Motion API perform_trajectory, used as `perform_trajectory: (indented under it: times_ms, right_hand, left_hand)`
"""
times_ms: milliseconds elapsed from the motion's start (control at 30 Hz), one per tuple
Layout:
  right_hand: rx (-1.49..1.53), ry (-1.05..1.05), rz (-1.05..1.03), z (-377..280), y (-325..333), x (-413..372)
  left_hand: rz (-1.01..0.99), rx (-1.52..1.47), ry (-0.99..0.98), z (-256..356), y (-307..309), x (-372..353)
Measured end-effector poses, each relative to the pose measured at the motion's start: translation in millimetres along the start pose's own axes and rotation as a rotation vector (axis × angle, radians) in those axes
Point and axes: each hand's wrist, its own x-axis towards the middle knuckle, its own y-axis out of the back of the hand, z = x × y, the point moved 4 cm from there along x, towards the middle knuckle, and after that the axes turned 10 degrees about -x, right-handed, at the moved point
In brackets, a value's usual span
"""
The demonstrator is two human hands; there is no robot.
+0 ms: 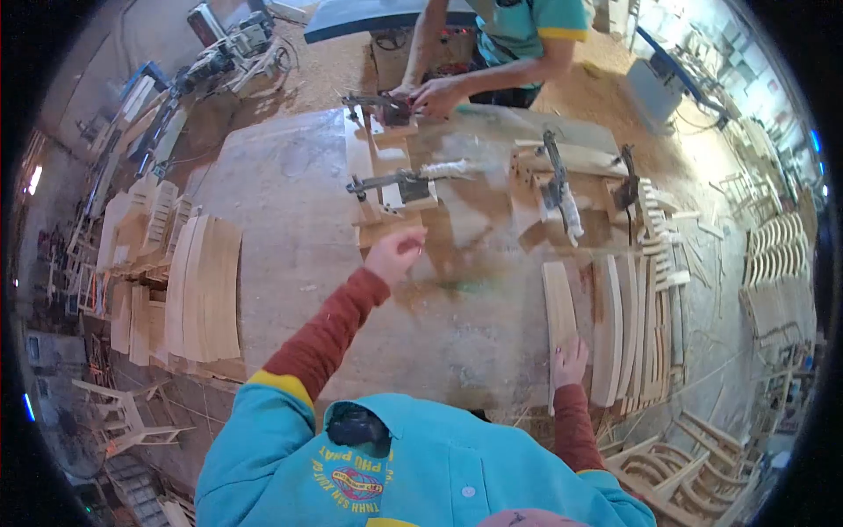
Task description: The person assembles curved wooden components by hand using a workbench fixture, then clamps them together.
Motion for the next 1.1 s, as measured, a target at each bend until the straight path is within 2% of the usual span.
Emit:
perform_trajectory:
  times_ms: [33, 100, 167, 267, 367, 467, 567, 667, 733, 867, 900, 967, 1033, 1067, 1100]
  right_hand:
    - [-0.003, -0.019, 0.039, -8, 11, 0]
    - [-0.015, -0.059, 0.125, -29, 46, -6]
    - [0.059, -0.07, 0.13, -29, 54, -23]
    - [0.161, -0.146, 0.073, -33, 73, -48]
    - [0.226, -0.228, 0.056, -40, 97, -74]
    - [0.283, -0.335, 0.076, -26, 102, -108]
    - [0.353, -0.428, 0.083, -13, 89, -134]
    - [0.411, -0.48, 0.101, -19, 94, -136]
    - [0.498, -0.48, 0.121, -37, 106, -115]
    - [0.851, -0.424, 0.005, -71, 102, -60]
    - [0.962, -0.407, -0.039, -92, 104, -39]
    - [1.04, -0.272, -0.134, -141, 112, 8]
    - [1.226, -0.082, -0.232, -181, 93, 58]
    - [1.136, -0.017, -0.252, -207, 97, 82]
    - [1.043, 0.044, -0.268, -235, 100, 101]
  left_hand:
    - [-0.003, 0.036, -0.07, 7, -3, 12]
    - [-0.004, 0.376, -0.228, 19, -7, 38]
    - [0.119, 0.683, -0.595, 41, -16, 67]
    - [0.163, 0.85, -0.738, 49, -30, 124]
    - [0.054, 1.212, -0.345, 32, -42, 174]
    - [0.02, 1.271, -0.145, 17, -51, 207]
    - [-0.082, 1.132, 0.001, -62, -38, 271]
    - [0.019, 1.203, 0.149, -16, -46, 227]
    - [-0.006, 1.243, 0.088, -12, -42, 196]
    - [0.014, 1.215, -0.054, -10, -8, 104]
    - [-0.038, 1.203, -0.032, -6, 0, 76]
    - [-0.169, 1.225, -0.012, 1, 15, 16]
    - [-0.285, 1.302, -0.064, -5, 31, -44]
    - [-0.322, 1.341, -0.114, -10, 39, -77]
    - [-0.343, 1.257, -0.161, -12, 46, -108]
